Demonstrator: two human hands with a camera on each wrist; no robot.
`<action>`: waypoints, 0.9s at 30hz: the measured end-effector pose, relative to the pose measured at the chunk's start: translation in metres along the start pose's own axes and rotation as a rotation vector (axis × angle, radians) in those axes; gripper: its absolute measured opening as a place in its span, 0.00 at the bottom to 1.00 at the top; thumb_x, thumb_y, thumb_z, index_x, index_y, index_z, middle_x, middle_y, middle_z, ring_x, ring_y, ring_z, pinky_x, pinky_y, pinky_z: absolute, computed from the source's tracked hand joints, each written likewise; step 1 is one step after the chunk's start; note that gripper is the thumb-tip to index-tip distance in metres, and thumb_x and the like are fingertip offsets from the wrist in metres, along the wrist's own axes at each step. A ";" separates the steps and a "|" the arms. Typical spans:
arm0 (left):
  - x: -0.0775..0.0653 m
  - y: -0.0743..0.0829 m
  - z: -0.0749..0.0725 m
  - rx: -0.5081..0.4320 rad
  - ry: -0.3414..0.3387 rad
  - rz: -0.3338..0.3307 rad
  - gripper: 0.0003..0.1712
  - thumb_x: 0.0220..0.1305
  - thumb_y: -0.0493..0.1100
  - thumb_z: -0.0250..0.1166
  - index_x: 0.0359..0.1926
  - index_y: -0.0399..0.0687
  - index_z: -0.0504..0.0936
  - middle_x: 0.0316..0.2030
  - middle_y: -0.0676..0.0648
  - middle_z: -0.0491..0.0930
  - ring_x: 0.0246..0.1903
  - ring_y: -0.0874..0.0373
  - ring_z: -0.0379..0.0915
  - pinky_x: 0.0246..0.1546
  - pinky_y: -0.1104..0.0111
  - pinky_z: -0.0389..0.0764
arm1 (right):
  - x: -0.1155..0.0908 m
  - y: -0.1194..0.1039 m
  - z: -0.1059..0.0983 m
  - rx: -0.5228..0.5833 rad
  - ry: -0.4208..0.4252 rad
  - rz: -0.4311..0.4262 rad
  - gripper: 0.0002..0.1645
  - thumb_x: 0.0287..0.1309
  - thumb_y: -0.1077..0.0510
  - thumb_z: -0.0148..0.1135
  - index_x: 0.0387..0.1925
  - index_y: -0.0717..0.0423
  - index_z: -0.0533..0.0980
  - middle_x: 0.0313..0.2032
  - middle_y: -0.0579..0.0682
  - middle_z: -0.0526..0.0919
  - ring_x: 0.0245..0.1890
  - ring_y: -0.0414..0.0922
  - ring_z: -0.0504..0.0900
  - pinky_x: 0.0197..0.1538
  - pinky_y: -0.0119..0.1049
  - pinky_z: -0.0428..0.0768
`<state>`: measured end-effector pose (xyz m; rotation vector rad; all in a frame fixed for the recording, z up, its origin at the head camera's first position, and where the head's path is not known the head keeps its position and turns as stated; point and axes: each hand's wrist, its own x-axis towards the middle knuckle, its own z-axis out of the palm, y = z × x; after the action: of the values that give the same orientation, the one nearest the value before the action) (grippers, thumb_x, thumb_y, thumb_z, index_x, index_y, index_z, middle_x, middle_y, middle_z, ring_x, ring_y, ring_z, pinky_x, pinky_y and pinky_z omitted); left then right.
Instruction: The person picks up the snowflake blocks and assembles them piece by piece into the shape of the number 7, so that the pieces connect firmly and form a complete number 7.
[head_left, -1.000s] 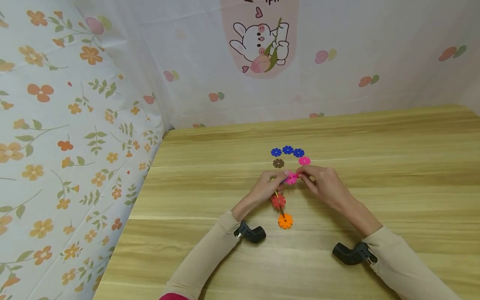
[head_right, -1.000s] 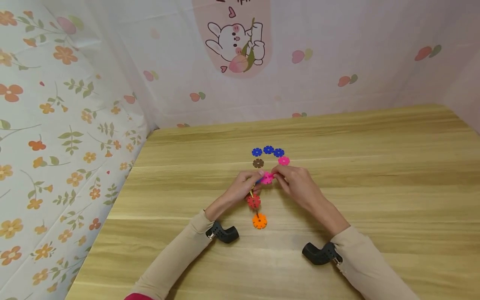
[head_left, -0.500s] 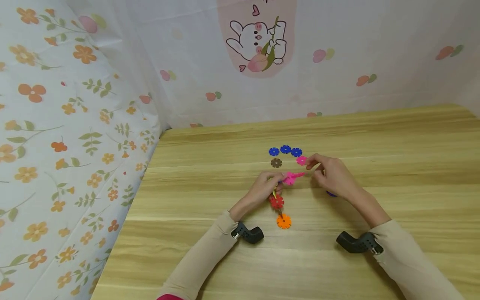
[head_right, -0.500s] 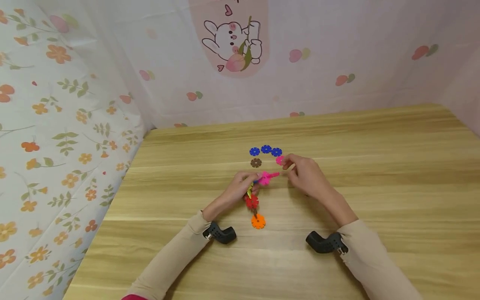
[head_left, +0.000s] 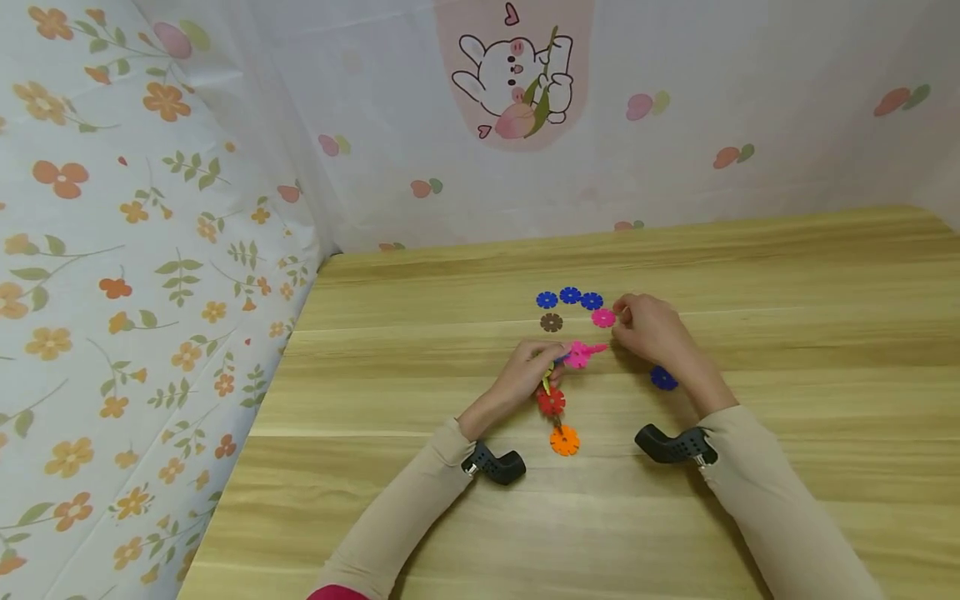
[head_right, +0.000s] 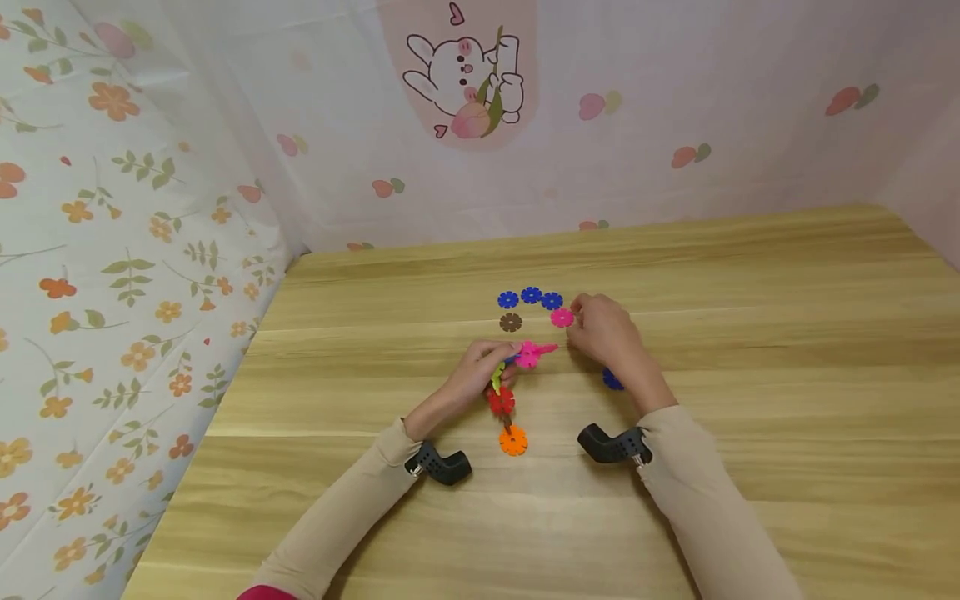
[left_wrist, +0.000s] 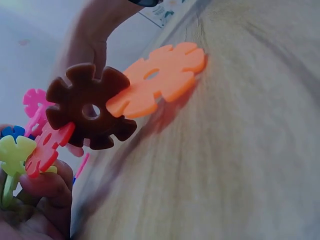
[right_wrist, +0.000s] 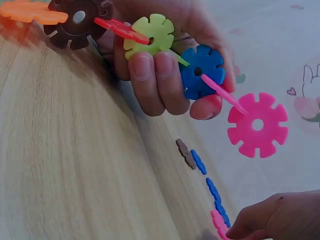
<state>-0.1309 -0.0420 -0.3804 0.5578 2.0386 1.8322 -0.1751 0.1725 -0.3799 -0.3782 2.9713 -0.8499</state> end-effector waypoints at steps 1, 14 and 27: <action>0.000 0.000 0.000 -0.001 -0.002 0.002 0.23 0.71 0.38 0.46 0.26 0.17 0.67 0.17 0.37 0.64 0.19 0.56 0.61 0.26 0.72 0.66 | 0.001 -0.001 0.001 0.006 0.001 0.013 0.21 0.51 0.63 0.53 0.46 0.72 0.72 0.39 0.67 0.77 0.39 0.59 0.76 0.42 0.52 0.73; 0.000 -0.001 0.000 -0.002 -0.019 -0.006 0.24 0.71 0.39 0.46 0.26 0.18 0.68 0.16 0.39 0.65 0.17 0.58 0.60 0.20 0.73 0.63 | 0.001 -0.002 0.015 -0.040 0.115 0.036 0.22 0.56 0.58 0.61 0.47 0.70 0.73 0.25 0.55 0.72 0.24 0.50 0.70 0.25 0.42 0.69; 0.000 -0.004 -0.003 -0.015 -0.030 0.008 0.23 0.72 0.38 0.45 0.25 0.20 0.68 0.17 0.39 0.64 0.18 0.58 0.61 0.27 0.73 0.66 | 0.001 -0.001 0.016 0.026 0.128 0.037 0.16 0.56 0.60 0.61 0.42 0.68 0.72 0.24 0.56 0.73 0.22 0.50 0.70 0.24 0.40 0.68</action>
<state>-0.1326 -0.0446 -0.3838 0.5870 2.0050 1.8312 -0.1739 0.1632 -0.3932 -0.2763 3.0694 -0.9420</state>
